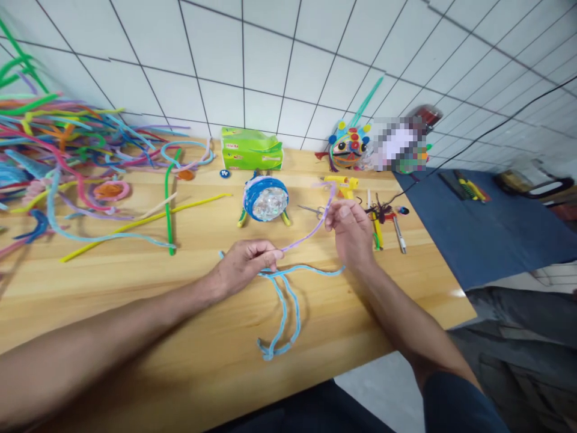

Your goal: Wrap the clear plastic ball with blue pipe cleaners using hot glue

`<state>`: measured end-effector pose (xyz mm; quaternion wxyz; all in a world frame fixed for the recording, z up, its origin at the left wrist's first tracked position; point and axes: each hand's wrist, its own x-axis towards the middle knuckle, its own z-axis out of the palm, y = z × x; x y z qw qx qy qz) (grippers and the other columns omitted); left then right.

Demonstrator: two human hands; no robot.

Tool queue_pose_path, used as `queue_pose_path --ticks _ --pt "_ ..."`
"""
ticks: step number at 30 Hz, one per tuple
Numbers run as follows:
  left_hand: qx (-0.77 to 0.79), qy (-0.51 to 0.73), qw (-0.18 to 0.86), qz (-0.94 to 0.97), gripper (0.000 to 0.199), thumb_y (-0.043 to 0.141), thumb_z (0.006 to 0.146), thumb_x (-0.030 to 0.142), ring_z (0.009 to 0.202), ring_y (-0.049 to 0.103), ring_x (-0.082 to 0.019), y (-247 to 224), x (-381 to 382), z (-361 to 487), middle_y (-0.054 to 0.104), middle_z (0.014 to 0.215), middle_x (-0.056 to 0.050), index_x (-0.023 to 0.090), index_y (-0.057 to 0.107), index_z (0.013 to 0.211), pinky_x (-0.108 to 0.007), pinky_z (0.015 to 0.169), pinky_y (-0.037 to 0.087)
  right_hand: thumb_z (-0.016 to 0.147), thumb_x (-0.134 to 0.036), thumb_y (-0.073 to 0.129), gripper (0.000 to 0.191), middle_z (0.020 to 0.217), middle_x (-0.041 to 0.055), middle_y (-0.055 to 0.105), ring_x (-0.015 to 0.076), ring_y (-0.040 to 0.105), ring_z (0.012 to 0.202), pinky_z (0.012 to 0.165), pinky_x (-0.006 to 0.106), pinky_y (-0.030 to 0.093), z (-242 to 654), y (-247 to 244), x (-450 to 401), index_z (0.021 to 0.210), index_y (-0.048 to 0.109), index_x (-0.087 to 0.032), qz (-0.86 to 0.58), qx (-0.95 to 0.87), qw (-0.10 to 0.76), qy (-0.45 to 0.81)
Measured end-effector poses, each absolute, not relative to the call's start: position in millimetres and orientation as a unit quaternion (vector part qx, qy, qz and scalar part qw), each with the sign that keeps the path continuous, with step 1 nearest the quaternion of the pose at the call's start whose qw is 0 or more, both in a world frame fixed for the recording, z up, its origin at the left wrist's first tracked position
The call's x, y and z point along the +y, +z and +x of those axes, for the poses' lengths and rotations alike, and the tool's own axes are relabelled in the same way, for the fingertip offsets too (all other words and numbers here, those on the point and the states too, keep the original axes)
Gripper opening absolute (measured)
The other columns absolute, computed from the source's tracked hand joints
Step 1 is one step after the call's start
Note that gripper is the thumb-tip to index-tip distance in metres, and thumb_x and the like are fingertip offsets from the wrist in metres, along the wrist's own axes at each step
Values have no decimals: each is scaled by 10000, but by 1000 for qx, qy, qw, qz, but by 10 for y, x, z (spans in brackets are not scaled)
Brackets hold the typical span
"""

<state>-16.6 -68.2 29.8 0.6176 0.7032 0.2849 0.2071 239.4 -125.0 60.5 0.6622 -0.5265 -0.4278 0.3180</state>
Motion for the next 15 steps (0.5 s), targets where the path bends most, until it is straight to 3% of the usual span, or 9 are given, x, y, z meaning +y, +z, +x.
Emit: queue_pose_path --ticks 4,7,10,13,15 --pt "260 215 581 741 428 650 1022 501 640 623 -126 266 -711 -165 712 688 -8 160 753 786 -212 624 479 865 -631 833 434 983 42 769 163 686 814 722 305 561 2368 590 -1225 995 667 -251 -535 -400 654 355" --pt "239 243 552 761 396 641 1039 429 630 630 -119 274 -739 -167 717 678 -8 161 758 772 -202 618 474 852 -627 866 453 766 -24 667 138 603 672 651 287 507 2354 585 -1256 877 598 -263 -532 -391 688 302" --pt "237 290 534 758 354 653 1050 381 662 696 -130 315 -769 -190 771 723 -25 166 780 799 -201 653 525 948 -687 756 537 579 -55 472 136 439 538 557 307 391 2360 615 -1361 718 509 -270 -530 -432 704 191" --pt "241 328 516 754 313 663 1071 363 703 752 -145 373 -802 -222 815 783 -44 171 809 871 -208 688 569 1017 -693 663 579 559 -19 507 150 452 529 547 334 375 2309 622 -1484 646 584 -255 -562 -508 629 175" --pt "223 345 496 764 304 669 1086 355 716 767 -147 404 -825 -235 824 802 -48 175 816 889 -211 702 579 1009 -699 674 533 623 -2 598 159 532 579 576 327 434 2237 605 -1521 736 689 -241 -575 -528 588 214"
